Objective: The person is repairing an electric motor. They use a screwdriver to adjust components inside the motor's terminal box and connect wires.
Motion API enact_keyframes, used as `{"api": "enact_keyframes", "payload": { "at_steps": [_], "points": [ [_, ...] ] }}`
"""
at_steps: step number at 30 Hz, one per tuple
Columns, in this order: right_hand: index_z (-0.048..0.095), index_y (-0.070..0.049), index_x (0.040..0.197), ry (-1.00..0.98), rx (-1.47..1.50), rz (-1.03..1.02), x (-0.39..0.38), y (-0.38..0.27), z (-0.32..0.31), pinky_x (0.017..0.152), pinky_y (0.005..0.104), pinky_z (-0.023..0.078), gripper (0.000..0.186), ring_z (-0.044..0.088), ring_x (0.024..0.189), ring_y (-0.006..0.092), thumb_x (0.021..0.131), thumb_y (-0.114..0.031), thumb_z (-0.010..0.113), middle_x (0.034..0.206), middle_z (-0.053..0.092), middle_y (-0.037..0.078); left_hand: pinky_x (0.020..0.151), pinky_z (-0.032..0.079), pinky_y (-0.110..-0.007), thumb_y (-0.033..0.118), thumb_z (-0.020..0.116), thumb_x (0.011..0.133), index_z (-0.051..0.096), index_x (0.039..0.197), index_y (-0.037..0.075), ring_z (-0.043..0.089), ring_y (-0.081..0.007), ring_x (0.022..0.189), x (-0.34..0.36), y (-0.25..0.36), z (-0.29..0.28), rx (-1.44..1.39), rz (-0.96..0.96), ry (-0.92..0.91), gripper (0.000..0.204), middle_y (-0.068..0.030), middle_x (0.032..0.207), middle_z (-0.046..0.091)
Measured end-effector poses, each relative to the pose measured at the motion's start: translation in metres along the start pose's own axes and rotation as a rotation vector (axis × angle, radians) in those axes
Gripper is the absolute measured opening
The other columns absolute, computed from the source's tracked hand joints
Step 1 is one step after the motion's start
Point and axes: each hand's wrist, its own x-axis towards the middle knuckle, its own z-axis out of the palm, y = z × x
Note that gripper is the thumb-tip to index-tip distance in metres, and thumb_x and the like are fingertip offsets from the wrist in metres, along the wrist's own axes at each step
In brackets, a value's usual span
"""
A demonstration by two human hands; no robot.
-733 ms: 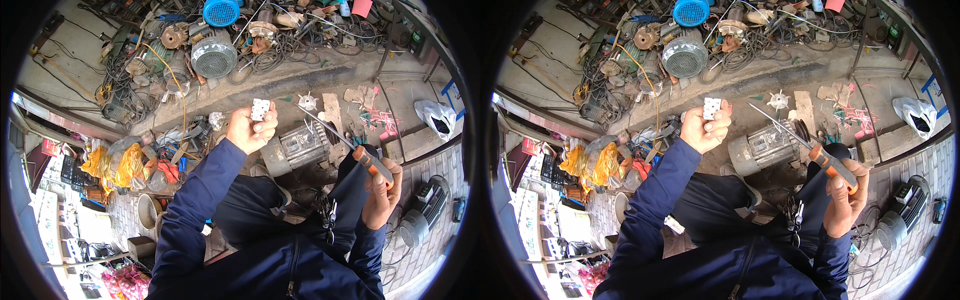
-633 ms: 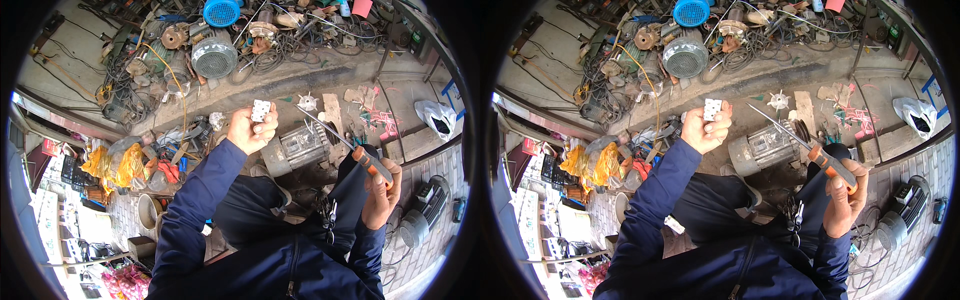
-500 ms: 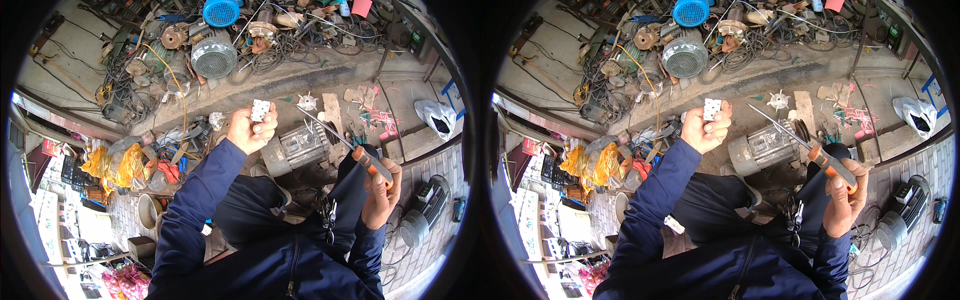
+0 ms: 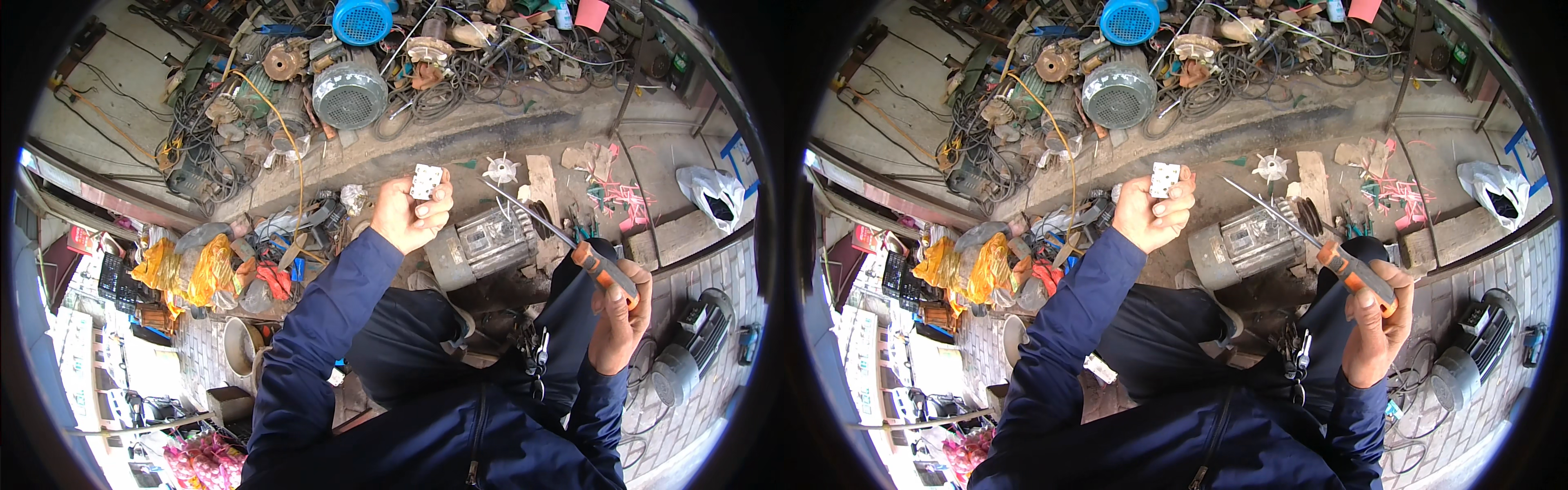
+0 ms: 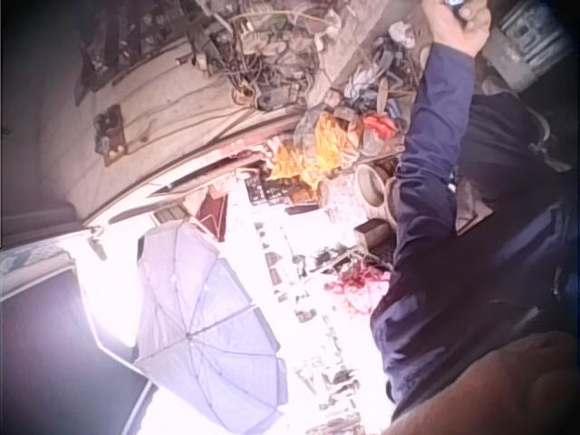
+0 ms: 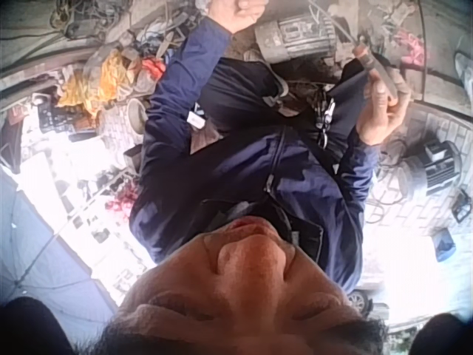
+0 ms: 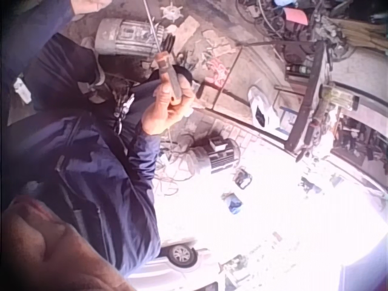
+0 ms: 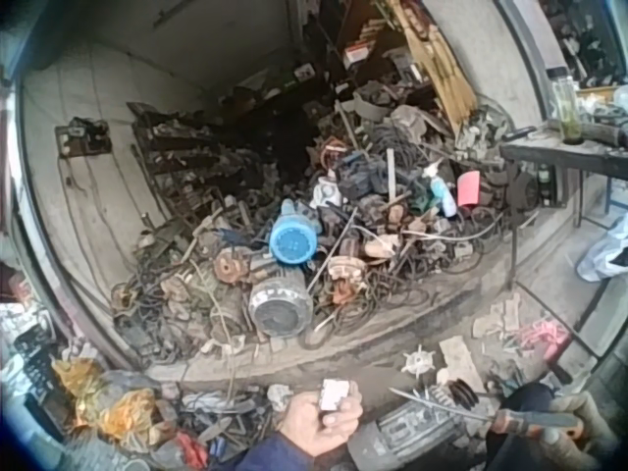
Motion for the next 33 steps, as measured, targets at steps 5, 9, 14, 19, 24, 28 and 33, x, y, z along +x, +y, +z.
{"api": "enact_keyframes", "payload": {
  "at_steps": [5, 9, 14, 19, 24, 28, 33],
  "points": [
    [0.058, 0.002, 0.127, 0.102, 0.026, -0.019, 0.010, 0.007, -0.018, 0.068, 0.0238, 0.041, 0.039, 0.052, 0.073, 0.0095, 0.098, -0.021, 0.072, 0.096, 0.065, 0.005, 0.043, 0.034, -0.026, 0.011, 0.043, 0.097, 0.059, 0.110, -0.004, 0.045, -0.0117, 0.052, 0.000, 0.000, 0.002, 0.019, -0.004, -0.004, 0.025, -0.0089, 0.080, 0.059],
    [0.054, 0.004, 0.136, 0.241, 0.102, 0.028, 0.036, 0.014, -0.048, 0.068, 0.0240, 0.042, 0.041, 0.052, 0.075, 0.0104, 0.103, -0.018, 0.064, 0.106, 0.066, 0.008, 0.042, 0.034, -0.025, 0.011, 0.043, 0.097, 0.059, 0.110, -0.004, 0.046, -0.0114, 0.052, 0.000, -0.001, 0.002, 0.034, 0.009, 0.009, 0.025, -0.0090, 0.080, 0.059],
    [0.057, 0.001, 0.129, 0.231, 0.150, -0.012, 0.039, 0.009, -0.066, 0.064, 0.0238, 0.041, 0.034, 0.052, 0.072, 0.0096, 0.101, -0.016, 0.066, 0.101, 0.066, 0.006, 0.043, 0.034, -0.025, 0.012, 0.042, 0.098, 0.058, 0.110, -0.005, 0.046, -0.0112, 0.053, 0.003, -0.002, 0.001, 0.042, -0.007, 0.006, 0.026, -0.0091, 0.082, 0.059],
    [0.056, 0.002, 0.121, 0.039, -0.031, -0.093, 0.012, -0.011, -0.036, 0.068, 0.0241, 0.040, 0.041, 0.051, 0.072, 0.0102, 0.098, -0.028, 0.071, 0.094, 0.063, 0.007, 0.052, 0.041, -0.028, 0.017, 0.043, 0.104, 0.058, 0.118, -0.005, 0.052, -0.0132, 0.063, 0.008, -0.007, 0.001, 0.126, 0.011, -0.021, 0.030, -0.0086, 0.091, 0.061],
    [0.056, 0.000, 0.121, -0.085, -0.182, -0.092, -0.001, -0.029, -0.010, 0.070, 0.0190, 0.038, 0.041, 0.049, 0.077, 0.0044, 0.096, -0.027, 0.076, 0.096, 0.061, 0.001, 0.062, 0.044, -0.030, 0.025, 0.046, 0.110, 0.054, 0.128, -0.007, 0.053, -0.0170, 0.077, 0.006, -0.013, 0.004, 0.216, 0.064, -0.025, 0.037, -0.0108, 0.101, 0.059],
    [0.056, 0.001, 0.121, -0.118, -0.253, -0.092, -0.001, -0.028, -0.002, 0.078, 0.0208, 0.039, 0.042, 0.049, 0.083, 0.0058, 0.097, -0.028, 0.075, 0.102, 0.057, 0.001, 0.066, 0.046, -0.032, 0.023, 0.054, 0.108, 0.056, 0.129, -0.007, 0.055, -0.0192, 0.081, 0.005, -0.015, 0.005, 0.273, 0.092, 0.021, 0.036, -0.0113, 0.102, 0.060],
    [0.057, 0.001, 0.121, -0.110, -0.287, -0.101, 0.000, -0.025, 0.003, 0.078, 0.0208, 0.039, 0.042, 0.049, 0.083, 0.0059, 0.097, -0.028, 0.075, 0.102, 0.057, 0.001, 0.068, 0.047, -0.033, 0.020, 0.059, 0.106, 0.059, 0.128, -0.005, 0.057, -0.0210, 0.084, 0.005, -0.015, 0.003, 0.271, 0.101, 0.033, 0.033, -0.0112, 0.102, 0.060]
  ]
}}
